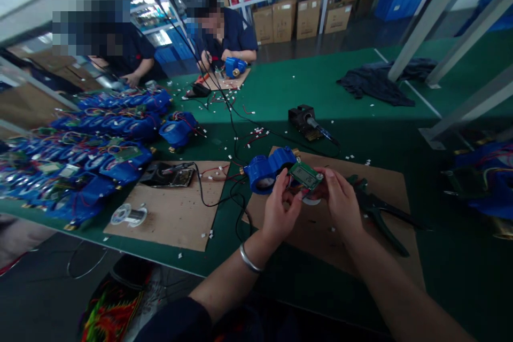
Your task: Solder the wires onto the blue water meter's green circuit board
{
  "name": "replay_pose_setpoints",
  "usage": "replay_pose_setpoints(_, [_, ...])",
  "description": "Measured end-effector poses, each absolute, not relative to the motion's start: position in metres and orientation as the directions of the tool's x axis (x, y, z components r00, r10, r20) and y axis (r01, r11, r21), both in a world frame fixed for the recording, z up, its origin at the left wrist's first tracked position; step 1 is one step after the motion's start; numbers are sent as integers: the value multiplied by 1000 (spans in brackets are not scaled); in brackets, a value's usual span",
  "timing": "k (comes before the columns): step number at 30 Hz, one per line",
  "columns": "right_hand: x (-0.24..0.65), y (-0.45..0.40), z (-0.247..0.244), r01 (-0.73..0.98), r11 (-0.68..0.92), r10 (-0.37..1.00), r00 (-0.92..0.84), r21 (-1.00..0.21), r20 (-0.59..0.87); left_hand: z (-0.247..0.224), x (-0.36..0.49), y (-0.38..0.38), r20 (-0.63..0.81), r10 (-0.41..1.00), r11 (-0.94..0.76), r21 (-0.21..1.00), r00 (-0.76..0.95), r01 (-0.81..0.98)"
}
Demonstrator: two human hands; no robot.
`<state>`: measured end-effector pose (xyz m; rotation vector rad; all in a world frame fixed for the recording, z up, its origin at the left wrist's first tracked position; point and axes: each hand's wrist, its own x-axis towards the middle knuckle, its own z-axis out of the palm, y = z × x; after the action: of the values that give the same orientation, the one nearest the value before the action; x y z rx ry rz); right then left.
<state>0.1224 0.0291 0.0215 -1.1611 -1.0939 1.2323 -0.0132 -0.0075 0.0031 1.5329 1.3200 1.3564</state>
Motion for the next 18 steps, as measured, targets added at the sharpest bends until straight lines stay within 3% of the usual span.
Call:
replay_pose_setpoints(3, [122, 22, 27, 70, 74, 994, 75, -995, 80, 12, -16, -16, 357, 931, -287, 840, -71, 460])
replay_pose_setpoints(7, [126, 11, 36, 322, 264, 949, 80, -909, 304, 39, -27, -35, 485, 875, -321, 609, -20, 726])
replay_pose_setpoints(13, [139, 3, 36, 210, 323, 933, 91, -923, 348, 66, -62, -41, 557, 830, -267, 429, -20, 863])
replay_pose_setpoints(15, [143, 3, 33, 201, 345, 925, 90, -917, 368, 70, -77, -29, 511, 859, -253, 396, 17, 883])
replay_pose_setpoints(18, [150, 1, 32, 258, 412, 887, 105, -874, 449, 78, -93, -4, 244, 969, -151, 475, 36, 867])
